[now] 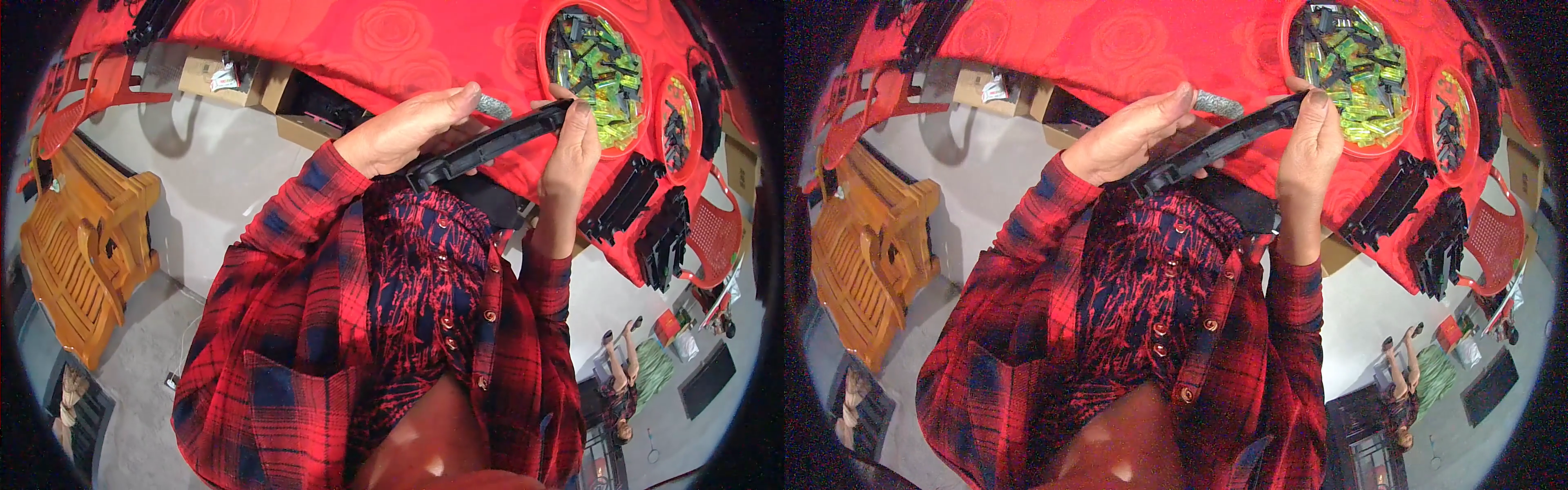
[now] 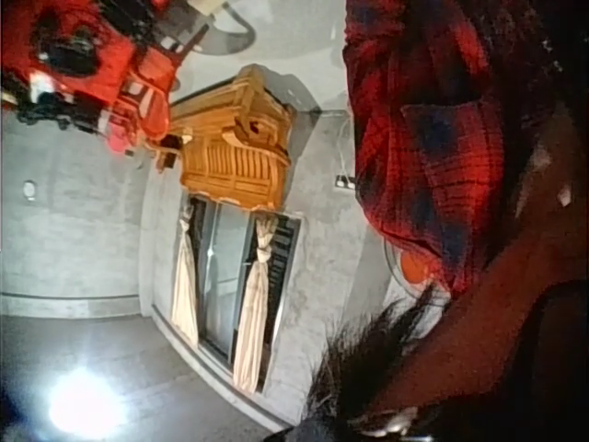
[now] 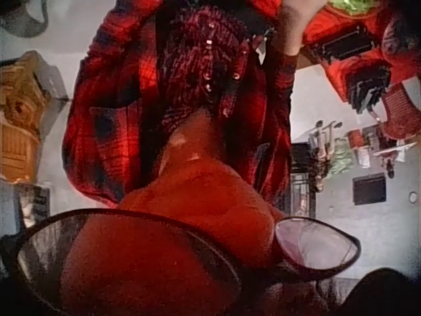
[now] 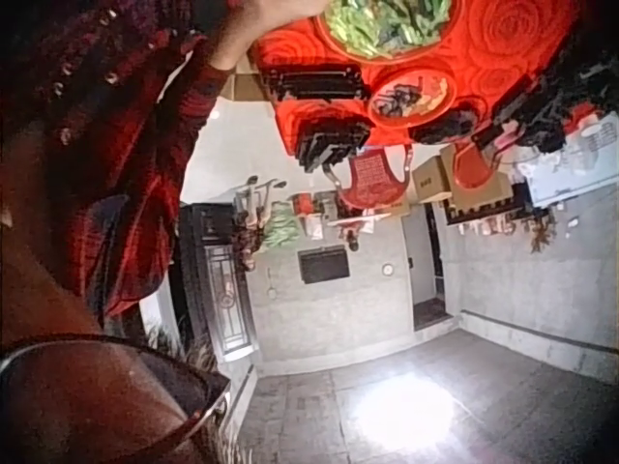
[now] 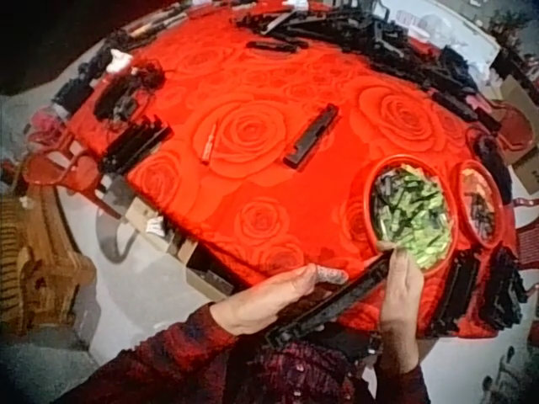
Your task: The person assembles various plastic components, including plastic gears and springs, into a plastic cartridge body by hand, snapping the toner cartridge parts together.
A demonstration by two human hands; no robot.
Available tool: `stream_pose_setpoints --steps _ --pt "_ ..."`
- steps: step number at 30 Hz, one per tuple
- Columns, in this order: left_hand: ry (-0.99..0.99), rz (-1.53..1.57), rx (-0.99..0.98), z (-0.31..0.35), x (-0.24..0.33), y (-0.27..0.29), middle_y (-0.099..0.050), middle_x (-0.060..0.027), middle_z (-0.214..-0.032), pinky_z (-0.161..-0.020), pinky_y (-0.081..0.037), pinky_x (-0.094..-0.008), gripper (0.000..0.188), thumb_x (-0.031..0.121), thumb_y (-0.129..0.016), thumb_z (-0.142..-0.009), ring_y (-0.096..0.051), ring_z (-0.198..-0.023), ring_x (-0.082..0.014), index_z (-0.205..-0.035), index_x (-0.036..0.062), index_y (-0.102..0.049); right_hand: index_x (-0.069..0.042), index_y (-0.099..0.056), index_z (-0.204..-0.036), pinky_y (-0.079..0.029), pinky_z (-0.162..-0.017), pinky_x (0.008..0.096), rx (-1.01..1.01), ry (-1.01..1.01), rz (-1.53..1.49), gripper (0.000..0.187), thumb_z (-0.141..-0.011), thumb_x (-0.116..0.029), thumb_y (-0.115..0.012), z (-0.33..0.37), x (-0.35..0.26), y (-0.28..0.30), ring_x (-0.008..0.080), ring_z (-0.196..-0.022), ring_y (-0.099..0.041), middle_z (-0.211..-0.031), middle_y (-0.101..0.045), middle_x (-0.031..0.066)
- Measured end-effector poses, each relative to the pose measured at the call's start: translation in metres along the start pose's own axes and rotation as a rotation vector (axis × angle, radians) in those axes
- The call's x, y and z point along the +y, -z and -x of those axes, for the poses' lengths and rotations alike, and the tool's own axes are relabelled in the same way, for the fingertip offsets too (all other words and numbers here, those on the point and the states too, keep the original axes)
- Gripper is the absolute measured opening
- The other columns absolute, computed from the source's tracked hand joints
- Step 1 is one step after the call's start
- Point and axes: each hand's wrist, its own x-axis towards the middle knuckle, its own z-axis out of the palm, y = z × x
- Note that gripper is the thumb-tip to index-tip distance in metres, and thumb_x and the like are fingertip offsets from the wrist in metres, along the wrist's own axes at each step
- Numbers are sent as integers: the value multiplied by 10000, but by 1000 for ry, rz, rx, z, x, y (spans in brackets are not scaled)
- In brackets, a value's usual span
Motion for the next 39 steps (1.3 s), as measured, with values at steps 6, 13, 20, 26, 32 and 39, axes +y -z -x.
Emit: stream_pose_setpoints --steps 6,13,20,26,32,39 --pt "6 3 18 2 3 -1 -701 -171 -1094 -810 -549 -323 712 629 -369 -1006 -684 -962 -227 -1359 35 -542 37 -626 -1136 -464 -791 275 -6 -29 -38 490 -1096 -376 -366 -3 1 -2 118 -811 -578 -860 -667 72" --pt "-36 -218 -101 13 14 -2 -671 -92 -1098 -794 -532 -291 620 510 -495 -1014 -656 -925 -157 -1403 29 -470 28 -646 -1089 -461 -752 274 -19 -75 -64 410 -1090 -310 -413 -1 13 -2 107 -797 -557 -842 -643 38" --pt "-246 -974 172 21 -1 -8 -550 -230 -1201 -1015 -422 -413 575 212 -741 -838 -539 -1175 -377 -1296 -24 -486 32 -625 -1189 -458 -765 270 -124 -91 -2 420 -1094 -313 -406 9 5 -21 92 -800 -573 -932 -677 52" --pt "-347 -1239 586 20 6 4 -536 -218 -1101 -882 -478 -450 495 157 -712 -842 -562 -1045 -415 -1266 2 -511 46 -591 -1238 -524 -745 275 136 33 -15 304 -1043 -177 -527 -15 10 12 124 -797 -642 -1058 -661 122" --pt "-464 -1384 623 7 12 11 -547 -187 -1045 -872 -475 -421 427 90 -690 -832 -565 -1014 -384 -1223 -7 -548 49 -610 -1206 -529 -749 280 265 61 245 262 -1011 -120 -562 -58 28 62 130 -825 -642 -1026 -680 111" --pt "-614 -1632 381 -10 2 2 -566 -143 -989 -843 -473 -433 436 47 -704 -750 -558 -952 -341 -1173 20 -603 6 -684 -1077 -511 -723 277 216 234 435 181 -938 -105 -656 -92 44 65 136 -789 -629 -901 -684 84"
